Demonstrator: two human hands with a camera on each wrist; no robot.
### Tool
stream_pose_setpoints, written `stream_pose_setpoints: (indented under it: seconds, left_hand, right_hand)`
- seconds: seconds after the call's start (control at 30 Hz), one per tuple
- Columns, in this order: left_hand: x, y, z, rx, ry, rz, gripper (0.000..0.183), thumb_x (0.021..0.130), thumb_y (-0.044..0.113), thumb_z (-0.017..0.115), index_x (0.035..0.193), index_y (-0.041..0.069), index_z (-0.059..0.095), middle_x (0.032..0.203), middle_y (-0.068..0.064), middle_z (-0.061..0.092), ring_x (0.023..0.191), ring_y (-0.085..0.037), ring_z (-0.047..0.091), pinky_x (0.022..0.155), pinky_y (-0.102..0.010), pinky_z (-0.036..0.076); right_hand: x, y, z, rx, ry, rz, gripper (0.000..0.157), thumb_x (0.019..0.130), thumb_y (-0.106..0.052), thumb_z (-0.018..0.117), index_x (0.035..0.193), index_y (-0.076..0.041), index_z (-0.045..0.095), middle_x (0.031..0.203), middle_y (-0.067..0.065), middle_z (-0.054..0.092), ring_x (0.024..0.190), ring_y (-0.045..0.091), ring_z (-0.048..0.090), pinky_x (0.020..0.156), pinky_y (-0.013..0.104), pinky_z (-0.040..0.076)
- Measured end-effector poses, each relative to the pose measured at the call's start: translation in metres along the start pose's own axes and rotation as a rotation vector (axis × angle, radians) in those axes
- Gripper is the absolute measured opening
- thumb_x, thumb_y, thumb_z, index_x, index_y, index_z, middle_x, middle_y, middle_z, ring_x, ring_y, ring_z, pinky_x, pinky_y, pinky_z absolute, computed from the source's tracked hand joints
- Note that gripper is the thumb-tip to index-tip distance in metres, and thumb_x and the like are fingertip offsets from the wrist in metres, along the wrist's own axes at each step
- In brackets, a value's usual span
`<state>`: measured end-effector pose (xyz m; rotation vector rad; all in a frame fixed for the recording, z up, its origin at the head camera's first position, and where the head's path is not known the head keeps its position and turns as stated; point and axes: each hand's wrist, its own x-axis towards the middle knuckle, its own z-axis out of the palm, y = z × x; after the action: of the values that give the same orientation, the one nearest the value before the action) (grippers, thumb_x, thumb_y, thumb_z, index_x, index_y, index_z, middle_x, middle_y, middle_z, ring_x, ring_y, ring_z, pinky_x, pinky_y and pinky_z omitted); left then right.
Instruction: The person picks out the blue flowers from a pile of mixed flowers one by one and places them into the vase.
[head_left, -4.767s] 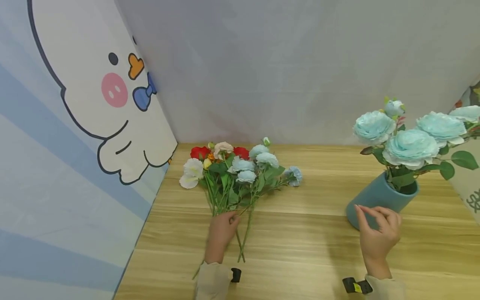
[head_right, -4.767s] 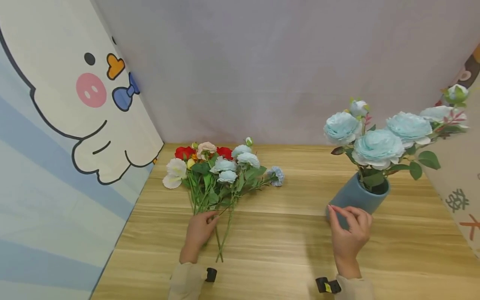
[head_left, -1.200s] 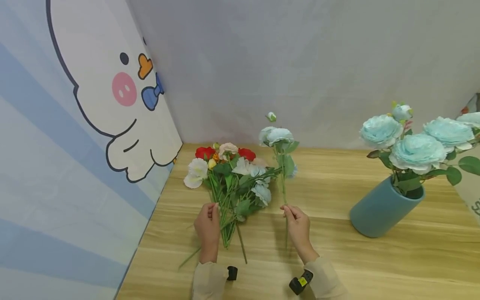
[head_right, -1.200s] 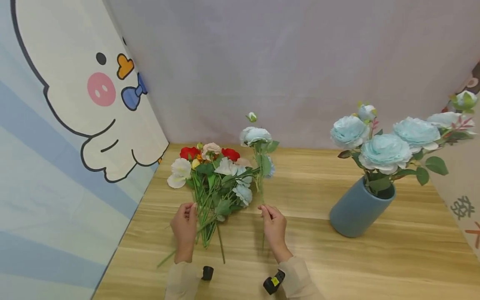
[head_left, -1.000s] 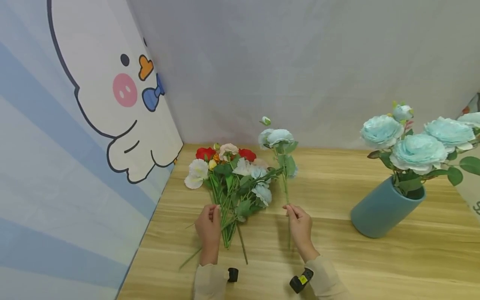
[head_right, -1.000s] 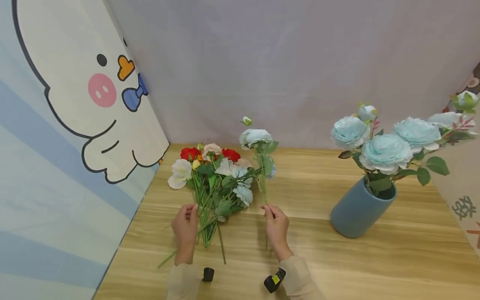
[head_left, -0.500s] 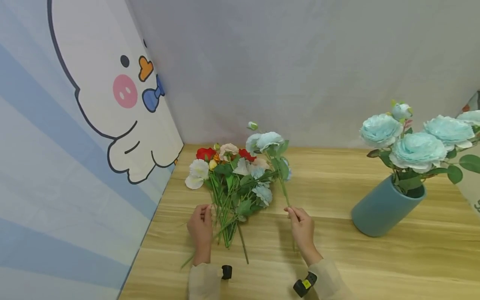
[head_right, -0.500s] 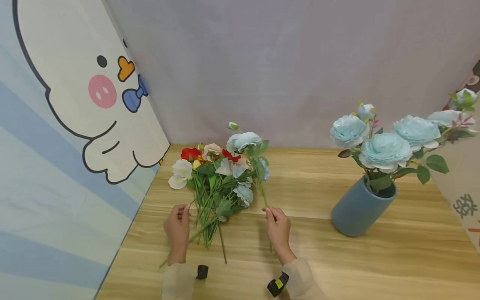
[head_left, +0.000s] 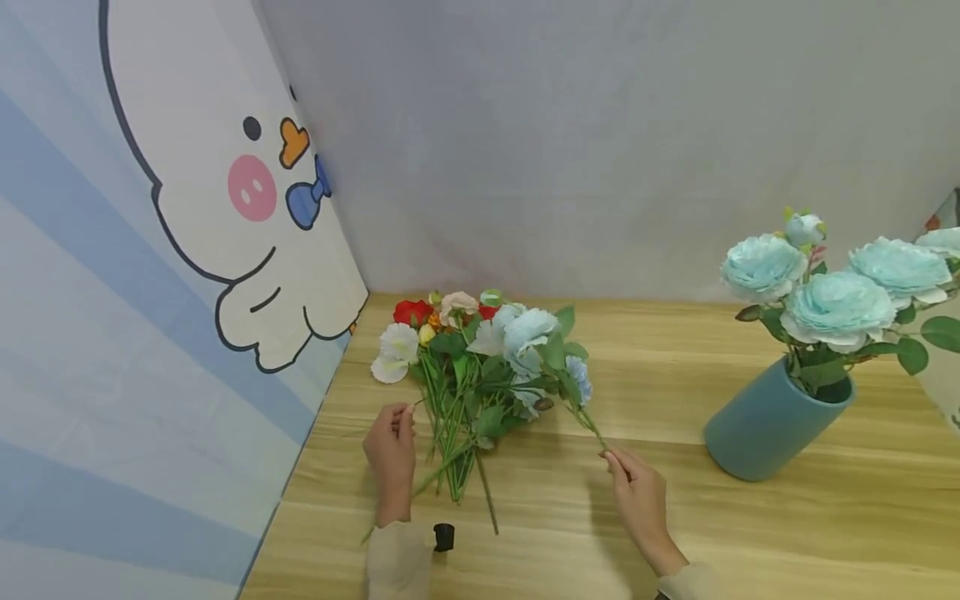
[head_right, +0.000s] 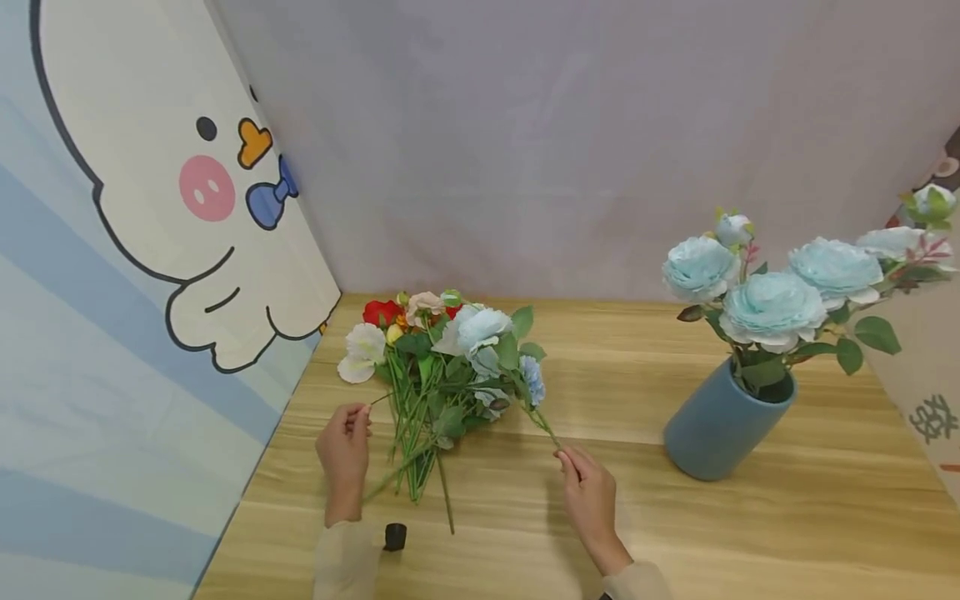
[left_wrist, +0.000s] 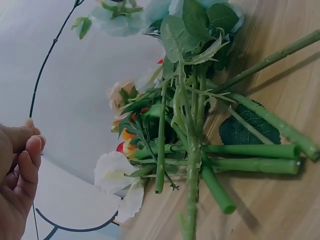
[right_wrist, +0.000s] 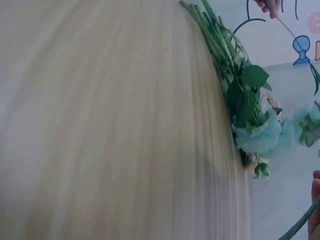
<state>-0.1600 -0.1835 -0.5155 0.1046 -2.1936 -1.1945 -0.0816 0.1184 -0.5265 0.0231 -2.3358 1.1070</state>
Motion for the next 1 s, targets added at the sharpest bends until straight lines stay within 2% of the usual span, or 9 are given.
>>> stream_pose_setpoints:
  seconds: [0.17, 0.37, 0.47, 0.5, 0.67, 0.77, 0.83, 0.9, 1.0]
  left_hand:
    - [0.006, 0.002, -0.003, 0.011, 0.010, 0.006, 0.011, 0.087, 0.008, 0.062, 0.086, -0.002, 0.065, 0.068, -0.013, 0.066, 0.054, -0.022, 0.060, 0.049, -0.025, 0.047]
    - [0.012, 0.012, -0.002, -0.026, 0.024, -0.021, 0.015, 0.090, 0.013, 0.060, 0.088, -0.001, 0.066, 0.069, -0.013, 0.066, 0.053, -0.022, 0.060, 0.048, -0.025, 0.046]
    - [0.015, 0.014, 0.000, -0.053, 0.064, -0.046, 0.017, 0.091, 0.013, 0.059, 0.089, -0.002, 0.065, 0.068, -0.015, 0.066, 0.053, -0.023, 0.060, 0.047, -0.022, 0.044]
    - [0.015, 0.013, 0.001, -0.052, 0.084, -0.046, 0.016, 0.090, 0.012, 0.059, 0.088, -0.003, 0.065, 0.067, -0.015, 0.065, 0.052, -0.023, 0.060, 0.047, -0.021, 0.044]
    - [0.016, 0.003, -0.003, -0.014, 0.161, -0.016, 0.009, 0.086, 0.003, 0.063, 0.083, -0.005, 0.064, 0.063, -0.015, 0.064, 0.048, -0.021, 0.057, 0.045, -0.014, 0.040]
    - [0.018, -0.001, -0.006, -0.025, 0.165, -0.016, 0.009, 0.085, 0.003, 0.063, 0.082, -0.005, 0.064, 0.063, -0.016, 0.064, 0.048, -0.022, 0.058, 0.046, -0.011, 0.039]
    - [0.018, -0.003, -0.007, -0.053, 0.151, -0.053, 0.011, 0.087, 0.006, 0.062, 0.083, -0.005, 0.065, 0.064, -0.016, 0.065, 0.048, -0.010, 0.057, 0.046, -0.010, 0.038]
    - [0.015, -0.005, -0.007, -0.085, 0.131, -0.110, 0.012, 0.087, 0.007, 0.062, 0.084, -0.004, 0.065, 0.065, -0.016, 0.065, 0.049, -0.002, 0.054, 0.047, -0.009, 0.039]
    - [0.008, -0.008, -0.004, -0.118, 0.078, -0.191, 0.014, 0.089, 0.009, 0.060, 0.086, -0.004, 0.065, 0.067, -0.017, 0.065, 0.051, 0.008, 0.050, 0.047, -0.012, 0.040]
  right_hand:
    - [-0.001, 0.009, -0.019, -0.113, 0.055, -0.164, 0.011, 0.072, 0.015, 0.066, 0.076, 0.005, 0.069, 0.061, 0.009, 0.060, 0.051, -0.007, 0.036, 0.042, 0.009, 0.032]
    - [0.007, 0.001, -0.034, -0.129, 0.113, -0.295, 0.015, 0.067, 0.018, 0.067, 0.075, 0.005, 0.069, 0.062, 0.008, 0.060, 0.051, -0.002, 0.041, 0.044, 0.010, 0.034]
    - [0.012, 0.002, -0.039, -0.164, 0.122, -0.328, 0.009, 0.072, 0.013, 0.066, 0.078, 0.005, 0.069, 0.066, 0.010, 0.062, 0.051, 0.005, 0.047, 0.045, 0.011, 0.037]
    - [0.013, 0.005, -0.042, -0.190, 0.123, -0.351, 0.005, 0.079, 0.007, 0.064, 0.078, 0.006, 0.069, 0.067, 0.011, 0.062, 0.051, 0.008, 0.050, 0.046, 0.012, 0.039]
    - [0.018, 0.022, -0.061, -0.329, 0.185, -0.467, 0.043, 0.097, -0.024, 0.044, 0.078, 0.007, 0.067, 0.068, 0.013, 0.061, 0.057, 0.022, 0.053, 0.051, 0.024, 0.042]
    - [0.025, 0.028, -0.073, -0.373, 0.229, -0.531, 0.046, 0.099, -0.025, 0.041, 0.077, 0.007, 0.065, 0.067, 0.014, 0.059, 0.057, 0.024, 0.051, 0.052, 0.029, 0.040]
    - [0.029, 0.033, -0.081, -0.386, 0.251, -0.550, 0.045, 0.099, -0.024, 0.042, 0.077, 0.009, 0.064, 0.067, 0.016, 0.058, 0.057, 0.028, 0.052, 0.053, 0.032, 0.041]
    - [0.031, 0.034, -0.089, -0.380, 0.287, -0.510, 0.045, 0.098, -0.023, 0.043, 0.078, 0.011, 0.064, 0.067, 0.019, 0.058, 0.059, 0.032, 0.052, 0.056, 0.034, 0.040]
    - [0.033, 0.030, -0.096, -0.339, 0.325, -0.427, 0.035, 0.095, -0.015, 0.051, 0.081, 0.013, 0.065, 0.069, 0.021, 0.059, 0.060, 0.034, 0.053, 0.058, 0.028, 0.042]
